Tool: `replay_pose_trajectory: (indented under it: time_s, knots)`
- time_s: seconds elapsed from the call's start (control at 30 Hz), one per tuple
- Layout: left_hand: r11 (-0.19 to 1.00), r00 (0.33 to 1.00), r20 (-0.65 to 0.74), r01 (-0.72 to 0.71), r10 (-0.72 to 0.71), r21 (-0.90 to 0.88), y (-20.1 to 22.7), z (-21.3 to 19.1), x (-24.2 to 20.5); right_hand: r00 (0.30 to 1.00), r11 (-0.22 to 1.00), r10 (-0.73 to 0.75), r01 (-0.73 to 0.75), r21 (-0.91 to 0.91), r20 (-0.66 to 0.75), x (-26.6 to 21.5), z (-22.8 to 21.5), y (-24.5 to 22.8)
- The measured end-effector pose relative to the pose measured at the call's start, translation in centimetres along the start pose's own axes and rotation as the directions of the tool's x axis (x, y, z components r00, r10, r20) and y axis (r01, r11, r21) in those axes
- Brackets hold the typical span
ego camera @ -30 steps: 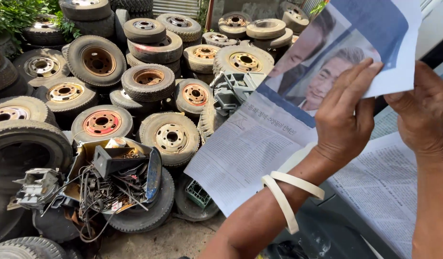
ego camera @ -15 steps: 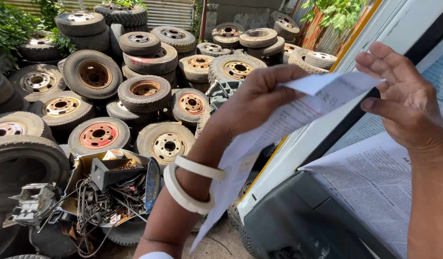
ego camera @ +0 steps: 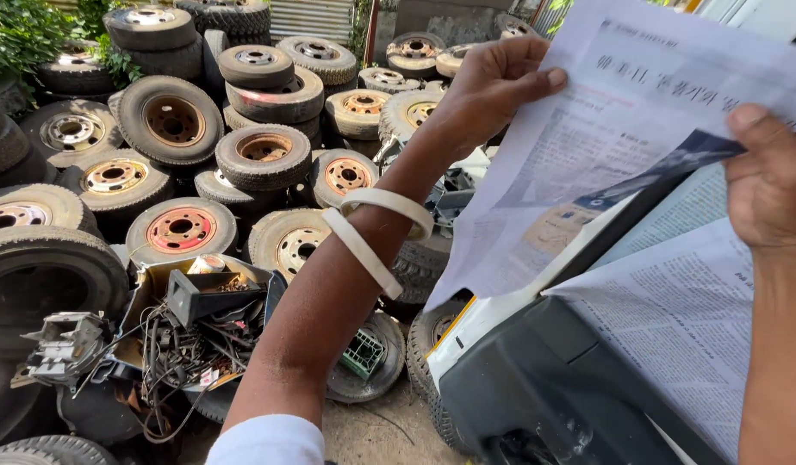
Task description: Masking a yellow vehicle with newspaper and tape to prepare for painting or repair.
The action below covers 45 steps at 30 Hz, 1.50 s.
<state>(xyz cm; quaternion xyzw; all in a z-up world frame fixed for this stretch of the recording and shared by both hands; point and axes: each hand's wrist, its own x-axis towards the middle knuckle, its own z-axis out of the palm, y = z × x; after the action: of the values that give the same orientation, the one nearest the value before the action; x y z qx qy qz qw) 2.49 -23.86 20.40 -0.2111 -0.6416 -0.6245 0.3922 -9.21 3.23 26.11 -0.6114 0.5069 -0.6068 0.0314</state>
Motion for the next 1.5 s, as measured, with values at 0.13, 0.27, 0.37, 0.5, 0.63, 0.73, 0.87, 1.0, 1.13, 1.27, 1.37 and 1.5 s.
replay_pose_trajectory:
  time_s: [0.13,0.27,0.37,0.5,0.63,0.73,0.87,1.0,1.13,1.27,1.37,1.5]
  knots:
    - [0.985,0.987,-0.144,-0.045,0.07,0.168,0.3,1.8,-0.6,0.996,0.999,0.018,-0.015,0.034,-0.087,0.4,-0.4,0.3]
    - [0.497,0.753,-0.316,-0.017,0.577,0.868,0.5,3.7,-2.7,0.992,0.995,-0.097,0.098,0.014,-0.078,0.6,2.5,-3.1]
    - [0.539,0.675,-0.349,-0.085,0.65,0.838,1.7,8.9,-8.0,0.966,0.994,-0.085,0.066,-0.087,-0.245,0.3,1.2,-1.3]
    - [0.607,0.814,-0.227,-0.183,0.534,0.773,-2.4,16.4,-13.7,0.965,0.982,-0.179,0.162,-0.099,-0.19,0.5,1.4,-1.2]
    - [0.641,0.89,-0.278,-0.02,0.361,0.768,-6.2,20.0,-14.0,0.959,0.963,-0.183,0.13,-0.238,-0.218,0.7,0.8,-1.0]
    - [0.613,0.843,-0.375,0.07,0.385,0.787,-6.2,21.2,-11.3,0.963,0.957,-0.163,0.101,-0.272,-0.216,0.5,0.5,-1.1]
    - [0.56,0.736,-0.448,0.113,0.508,0.821,-2.9,22.8,-7.2,0.983,0.998,-0.057,0.062,0.027,-0.176,0.6,1.5,-2.4]
    - [0.532,0.791,-0.431,0.16,0.434,0.831,-6.4,23.9,-6.9,0.964,0.991,-0.045,0.01,-0.133,-0.263,0.1,-0.3,-1.8]
    - [0.676,0.899,-0.378,0.14,0.219,0.724,-3.8,24.0,-7.8,0.943,0.94,-0.008,-0.106,-0.324,-0.332,0.5,-0.4,-2.3]
    - [0.783,0.914,-0.311,-0.013,0.262,0.622,2.5,21.4,-7.6,0.979,0.991,-0.096,0.078,-0.11,-0.177,0.0,1.5,-4.9]
    - [0.748,0.818,-0.339,-0.158,0.465,0.644,0.1,19.7,-5.0,0.978,0.94,-0.053,-0.02,-0.34,-0.202,-0.7,0.5,-5.2]
    - [0.648,0.825,-0.255,-0.165,0.504,0.744,-4.0,20.0,-1.4,0.942,0.979,0.116,-0.161,-0.121,-0.315,-1.0,-10.6,-0.1]
